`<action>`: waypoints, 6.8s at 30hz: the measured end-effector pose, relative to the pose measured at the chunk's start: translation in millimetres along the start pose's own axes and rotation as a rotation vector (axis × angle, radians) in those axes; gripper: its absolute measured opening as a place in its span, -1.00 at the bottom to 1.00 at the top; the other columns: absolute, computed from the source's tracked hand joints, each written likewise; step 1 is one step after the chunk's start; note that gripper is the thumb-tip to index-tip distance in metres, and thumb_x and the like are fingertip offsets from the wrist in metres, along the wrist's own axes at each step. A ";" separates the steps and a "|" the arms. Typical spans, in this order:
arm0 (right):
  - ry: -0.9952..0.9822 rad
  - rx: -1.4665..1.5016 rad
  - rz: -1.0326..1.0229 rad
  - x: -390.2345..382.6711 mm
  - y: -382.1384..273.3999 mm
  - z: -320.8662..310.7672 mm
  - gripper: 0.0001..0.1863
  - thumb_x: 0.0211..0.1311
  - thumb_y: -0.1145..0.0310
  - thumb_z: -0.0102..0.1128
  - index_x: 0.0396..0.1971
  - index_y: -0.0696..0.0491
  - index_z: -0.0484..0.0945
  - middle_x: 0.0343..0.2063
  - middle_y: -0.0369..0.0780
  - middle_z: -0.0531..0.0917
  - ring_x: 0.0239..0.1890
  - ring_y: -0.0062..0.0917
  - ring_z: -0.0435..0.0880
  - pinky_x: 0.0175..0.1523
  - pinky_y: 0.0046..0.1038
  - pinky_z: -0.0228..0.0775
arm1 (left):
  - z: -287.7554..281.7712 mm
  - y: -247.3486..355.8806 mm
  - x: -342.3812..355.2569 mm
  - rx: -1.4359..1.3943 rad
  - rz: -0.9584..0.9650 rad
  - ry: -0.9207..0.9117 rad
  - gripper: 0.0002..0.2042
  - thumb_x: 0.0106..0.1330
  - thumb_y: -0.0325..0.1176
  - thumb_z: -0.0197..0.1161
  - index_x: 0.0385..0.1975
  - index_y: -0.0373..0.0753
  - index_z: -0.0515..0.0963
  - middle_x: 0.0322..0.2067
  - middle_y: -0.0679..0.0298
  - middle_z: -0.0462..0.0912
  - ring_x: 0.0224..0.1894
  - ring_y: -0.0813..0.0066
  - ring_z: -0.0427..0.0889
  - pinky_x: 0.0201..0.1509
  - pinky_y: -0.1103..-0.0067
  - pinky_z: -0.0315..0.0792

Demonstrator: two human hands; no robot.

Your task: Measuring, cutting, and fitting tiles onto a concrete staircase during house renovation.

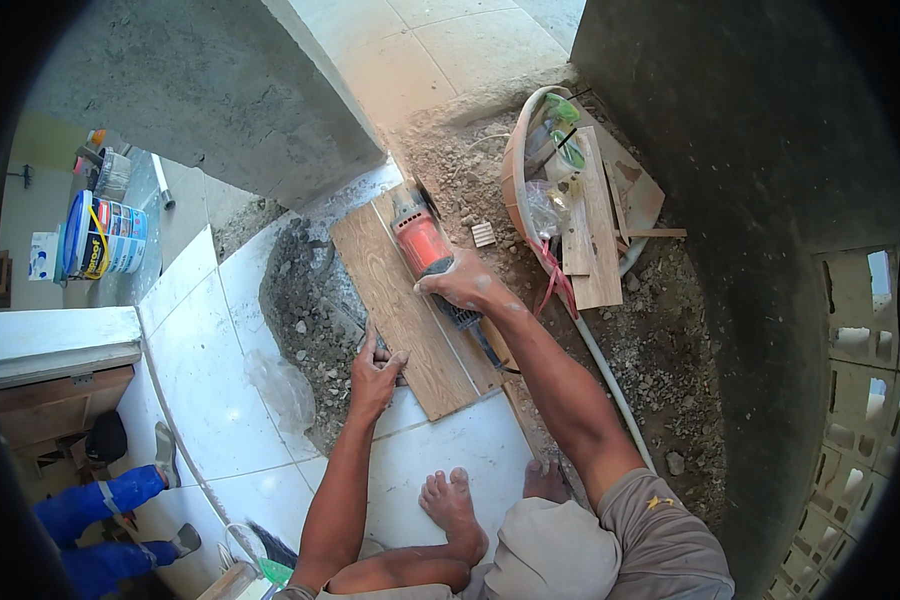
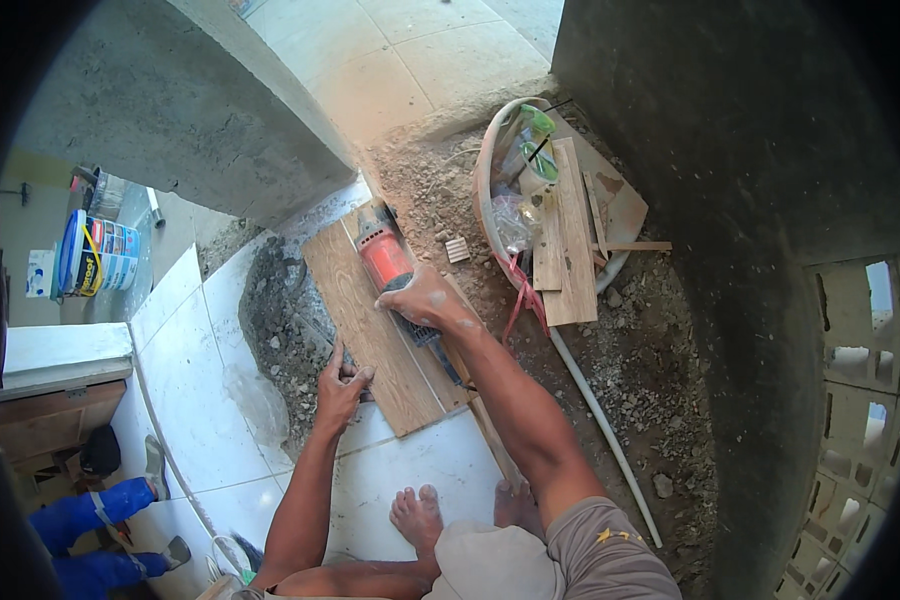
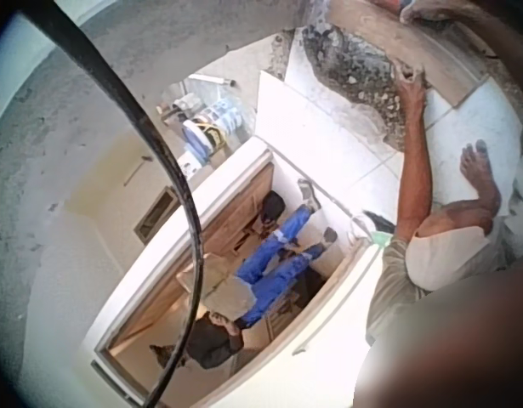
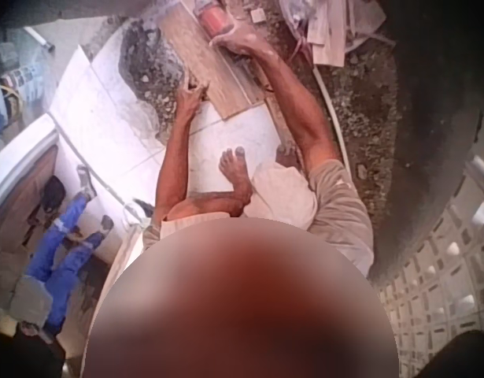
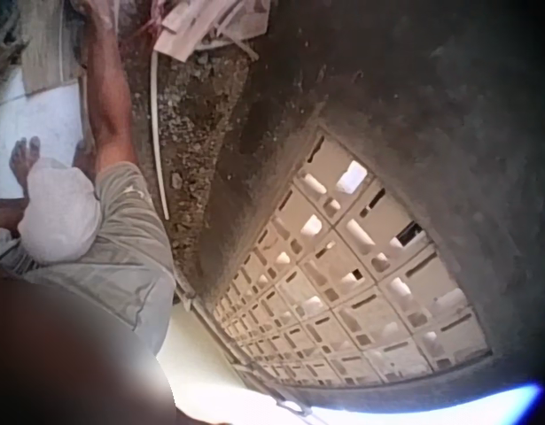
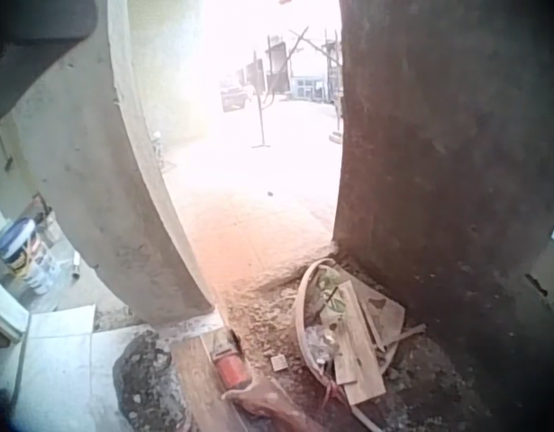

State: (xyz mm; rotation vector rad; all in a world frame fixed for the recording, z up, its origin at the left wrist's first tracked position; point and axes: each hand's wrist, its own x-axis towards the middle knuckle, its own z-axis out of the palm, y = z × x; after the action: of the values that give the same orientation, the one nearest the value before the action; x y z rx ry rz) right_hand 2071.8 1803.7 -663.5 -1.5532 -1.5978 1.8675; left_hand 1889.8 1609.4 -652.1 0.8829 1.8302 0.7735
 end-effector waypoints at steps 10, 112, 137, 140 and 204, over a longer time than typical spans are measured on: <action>0.005 -0.038 -0.006 15.5 -20.7 -2.4 -0.27 -0.26 0.00 0.58 -0.12 0.25 0.67 -0.24 0.01 0.75 -0.23 -0.23 0.75 -0.04 -0.32 0.55 | 1.3 6.1 -2.3 -0.013 -0.003 0.004 -0.11 0.29 -0.46 0.38 0.55 -0.32 -0.05 -0.49 0.40 0.50 -0.45 0.66 0.47 -0.36 0.67 0.45; 0.083 -0.065 0.042 -165.8 82.1 4.3 -0.33 -0.19 0.02 0.52 -0.14 0.23 0.61 -0.33 -0.01 0.72 -0.28 -0.23 0.73 -0.08 -0.29 0.54 | 9.7 6.8 -6.4 -0.107 -0.056 0.036 -0.12 0.32 -0.49 0.35 0.58 -0.10 -0.04 -0.46 0.41 0.43 -0.46 0.64 0.51 -0.48 0.60 0.60; 0.010 -0.123 0.098 -186.1 84.9 -0.3 -0.01 -0.19 -0.01 0.50 0.18 0.40 0.41 -0.04 0.18 0.67 0.03 -0.05 0.70 0.15 -0.25 0.50 | 11.1 3.1 -8.2 -0.111 -0.024 0.033 -0.14 0.32 -0.44 0.38 0.57 -0.11 0.02 -0.43 0.42 0.48 -0.40 0.62 0.56 -0.42 0.59 0.58; 0.029 -0.144 0.118 -190.6 83.5 -1.7 -0.07 -0.17 -0.01 0.48 0.14 0.37 0.44 -0.06 0.18 0.68 0.01 -0.05 0.71 0.13 -0.24 0.52 | 12.2 0.4 -6.2 -0.083 -0.017 0.029 -0.13 0.31 -0.44 0.39 0.57 -0.10 0.02 -0.42 0.41 0.50 -0.40 0.61 0.56 -0.41 0.57 0.59; 0.015 -0.025 0.196 -236.3 90.2 -4.4 -0.14 -0.26 0.04 0.53 -0.01 0.40 0.53 -0.21 0.17 0.72 -0.13 -0.11 0.76 0.01 -0.27 0.57 | 20.5 9.2 -4.2 0.054 0.038 0.073 -0.09 0.18 -0.50 0.49 0.52 -0.29 0.08 -0.42 0.36 0.55 -0.46 0.63 0.52 -0.41 0.63 0.47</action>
State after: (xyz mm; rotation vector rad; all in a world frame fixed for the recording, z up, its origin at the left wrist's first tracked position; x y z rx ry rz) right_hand 2210.9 1600.1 -607.0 -1.7885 -1.5163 1.9339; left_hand 1912.2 1613.6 -650.3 0.9371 1.9106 0.7920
